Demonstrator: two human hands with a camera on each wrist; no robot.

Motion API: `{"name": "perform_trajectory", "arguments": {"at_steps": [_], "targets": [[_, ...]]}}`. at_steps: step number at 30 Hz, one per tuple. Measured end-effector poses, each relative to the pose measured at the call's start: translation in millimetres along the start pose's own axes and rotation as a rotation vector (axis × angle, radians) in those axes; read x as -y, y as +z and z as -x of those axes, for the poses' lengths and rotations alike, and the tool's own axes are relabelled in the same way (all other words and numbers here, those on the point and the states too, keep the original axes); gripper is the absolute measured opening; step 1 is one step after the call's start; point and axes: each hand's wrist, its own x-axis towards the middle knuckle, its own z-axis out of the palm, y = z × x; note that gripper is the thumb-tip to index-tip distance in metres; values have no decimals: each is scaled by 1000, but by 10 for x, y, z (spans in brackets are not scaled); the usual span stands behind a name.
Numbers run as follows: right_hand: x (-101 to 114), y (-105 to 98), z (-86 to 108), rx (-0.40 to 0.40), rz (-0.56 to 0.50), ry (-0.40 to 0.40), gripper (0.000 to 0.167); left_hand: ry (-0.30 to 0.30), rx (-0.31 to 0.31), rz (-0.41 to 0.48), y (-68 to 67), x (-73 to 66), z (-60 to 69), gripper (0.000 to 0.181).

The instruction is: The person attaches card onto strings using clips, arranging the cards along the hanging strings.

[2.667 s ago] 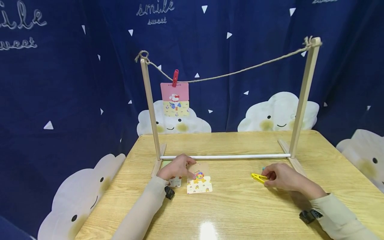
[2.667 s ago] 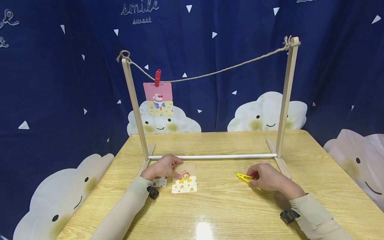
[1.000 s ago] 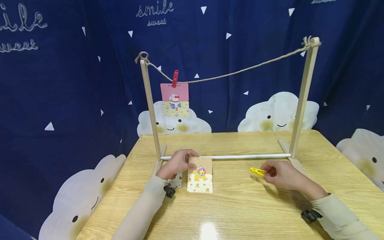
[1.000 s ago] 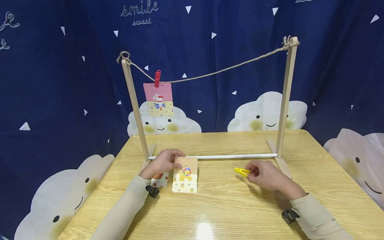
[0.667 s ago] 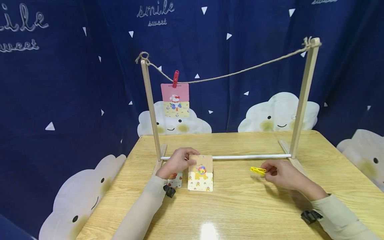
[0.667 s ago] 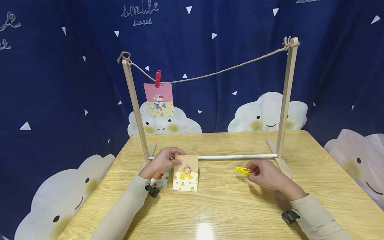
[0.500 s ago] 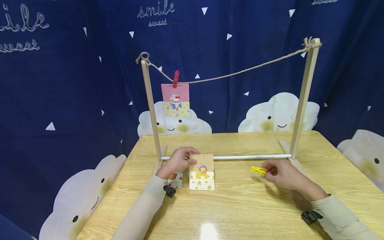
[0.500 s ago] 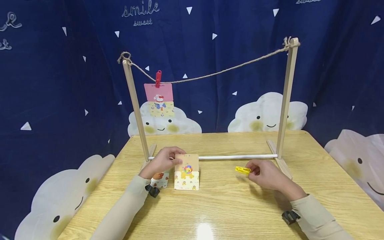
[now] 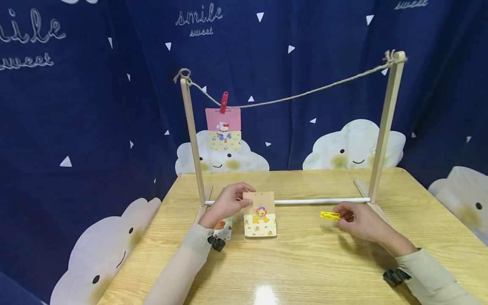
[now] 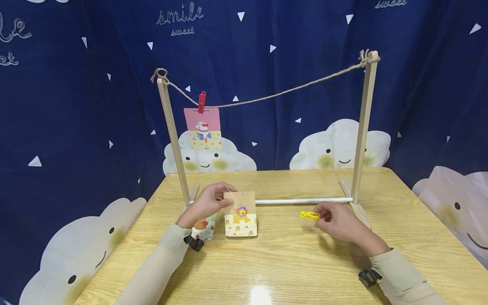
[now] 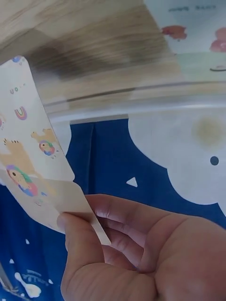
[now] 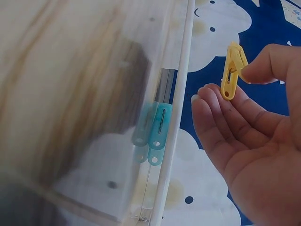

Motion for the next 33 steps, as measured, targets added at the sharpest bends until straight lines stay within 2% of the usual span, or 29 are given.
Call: {"name": "perform_trajectory", "arguments": {"at_steps": [6,13,21,27,33], "targets": [[4,5,2,-20,-4,9,23,6,-23,16,-8,-80,4,25],[10,12,13,-40,-16,18,23,-28,-69,26,-6,-124,0,24],[20,-18,-2,-82,-27,47,21,1,-111,64,-47,-191,8,22],[25,-34,-1,-129,-46,90,21,-14,-131,71,-65,-232,9,20],[33,-38,2,-152,-88,95,23,-10,-142,107,-85,-278,19,17]]}}
